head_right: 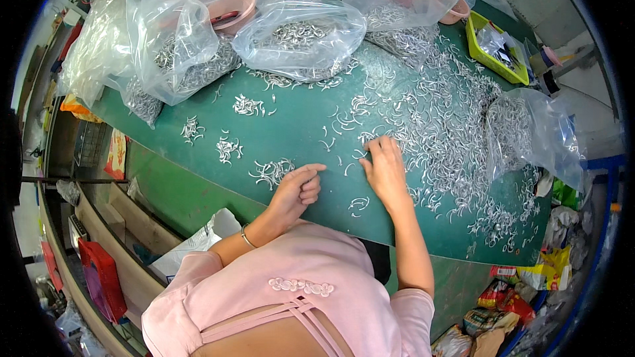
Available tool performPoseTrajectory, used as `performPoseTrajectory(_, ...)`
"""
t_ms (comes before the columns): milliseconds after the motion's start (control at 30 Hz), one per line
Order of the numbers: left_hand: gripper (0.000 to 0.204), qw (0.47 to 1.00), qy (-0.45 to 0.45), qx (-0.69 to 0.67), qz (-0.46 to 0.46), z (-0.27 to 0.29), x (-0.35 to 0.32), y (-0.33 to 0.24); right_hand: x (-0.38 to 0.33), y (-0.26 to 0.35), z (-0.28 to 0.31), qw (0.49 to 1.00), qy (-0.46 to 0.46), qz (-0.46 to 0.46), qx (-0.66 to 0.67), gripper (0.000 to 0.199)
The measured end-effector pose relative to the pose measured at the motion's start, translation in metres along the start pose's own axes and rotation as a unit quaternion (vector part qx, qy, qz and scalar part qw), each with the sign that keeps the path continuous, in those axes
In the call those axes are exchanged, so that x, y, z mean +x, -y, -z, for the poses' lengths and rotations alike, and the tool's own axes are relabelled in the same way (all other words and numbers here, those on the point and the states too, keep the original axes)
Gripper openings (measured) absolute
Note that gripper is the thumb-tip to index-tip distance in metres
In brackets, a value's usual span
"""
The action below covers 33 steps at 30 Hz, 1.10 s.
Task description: The person sorts small, silver-colored metal pieces on a green table. They use both hands to pick up individual pieces and arrange them into small piles, occasionally moving larger piles of pieces around the workspace.
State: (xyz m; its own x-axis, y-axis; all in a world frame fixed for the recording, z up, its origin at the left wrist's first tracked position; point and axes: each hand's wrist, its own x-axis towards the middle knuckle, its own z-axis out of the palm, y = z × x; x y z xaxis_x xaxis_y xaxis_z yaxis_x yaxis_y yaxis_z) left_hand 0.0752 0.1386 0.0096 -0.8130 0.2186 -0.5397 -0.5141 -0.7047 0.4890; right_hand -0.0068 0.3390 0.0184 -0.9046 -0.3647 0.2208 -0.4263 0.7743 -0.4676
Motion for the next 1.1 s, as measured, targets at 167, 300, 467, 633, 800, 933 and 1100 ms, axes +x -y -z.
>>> performPoseTrajectory(167,0.021,1.000,0.006,-0.009,-0.001,0.003,0.000,0.001,-0.001,-0.011,0.005,1.000,0.015,-0.012,0.009,0.015)
performPoseTrajectory(300,0.022,1.000,-0.007,-0.002,-0.011,0.007,0.001,0.002,-0.006,-0.013,0.011,0.996,-0.005,-0.085,0.008,0.012)
performPoseTrajectory(467,0.023,1.000,-0.008,-0.004,-0.022,0.008,0.003,0.005,-0.011,-0.002,0.006,0.997,-0.029,-0.058,-0.033,0.013)
performPoseTrajectory(633,0.021,1.000,0.007,-0.015,-0.022,0.007,0.003,0.006,-0.016,-0.015,-0.002,0.996,0.012,-0.068,-0.052,0.010)
performPoseTrajectory(800,0.023,0.999,0.019,-0.006,-0.025,0.011,0.002,0.008,-0.017,-0.014,0.019,0.996,-0.019,-0.081,-0.045,0.007)
performPoseTrajectory(933,0.023,1.000,0.011,-0.007,-0.023,0.011,0.003,0.009,-0.015,-0.011,0.027,0.996,-0.037,-0.084,0.013,0.011)
performPoseTrajectory(1100,0.025,1.000,0.011,-0.004,-0.017,0.007,0.003,0.007,0.004,-0.016,0.014,0.989,-0.087,-0.103,0.065,0.010)
